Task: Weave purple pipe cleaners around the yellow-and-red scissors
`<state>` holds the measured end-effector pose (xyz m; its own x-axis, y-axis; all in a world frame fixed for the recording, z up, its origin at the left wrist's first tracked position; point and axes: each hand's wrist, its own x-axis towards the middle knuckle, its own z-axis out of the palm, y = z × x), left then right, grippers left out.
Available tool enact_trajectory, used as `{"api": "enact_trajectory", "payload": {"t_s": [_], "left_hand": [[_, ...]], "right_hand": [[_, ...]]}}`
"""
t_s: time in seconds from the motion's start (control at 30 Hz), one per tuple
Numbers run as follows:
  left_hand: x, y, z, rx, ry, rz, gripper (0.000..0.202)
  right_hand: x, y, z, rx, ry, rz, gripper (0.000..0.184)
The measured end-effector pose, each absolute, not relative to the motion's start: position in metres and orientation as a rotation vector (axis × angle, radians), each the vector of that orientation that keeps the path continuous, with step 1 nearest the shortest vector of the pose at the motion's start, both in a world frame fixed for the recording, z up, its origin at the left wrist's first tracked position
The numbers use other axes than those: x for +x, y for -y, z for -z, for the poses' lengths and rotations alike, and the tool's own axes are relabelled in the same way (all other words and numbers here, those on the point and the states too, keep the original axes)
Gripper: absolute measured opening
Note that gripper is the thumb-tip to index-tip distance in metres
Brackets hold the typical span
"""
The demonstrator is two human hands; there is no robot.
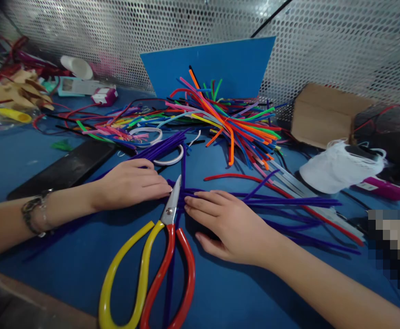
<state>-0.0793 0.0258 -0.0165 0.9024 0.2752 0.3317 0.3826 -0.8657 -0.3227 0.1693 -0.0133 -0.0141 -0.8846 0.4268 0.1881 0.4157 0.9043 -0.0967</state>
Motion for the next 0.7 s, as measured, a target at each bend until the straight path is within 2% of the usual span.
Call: {"api": "enact_trajectory", "payload": {"t_s": [0.43,0.7], "left_hand": [[-0.0737,-0.0309,0.0224,-2.995,0.706,0.499,0.012],[-0.0743,-0.0323,0.0135,-3.293,0.844,0.432,0.01]], "right_hand": [[0.1694,0.0123,0.0146,-0.665,2.846,-0.091,0.037],[0.1686,0.0137,0.0142,-0.698,2.831,-0.108,0.036]]}}
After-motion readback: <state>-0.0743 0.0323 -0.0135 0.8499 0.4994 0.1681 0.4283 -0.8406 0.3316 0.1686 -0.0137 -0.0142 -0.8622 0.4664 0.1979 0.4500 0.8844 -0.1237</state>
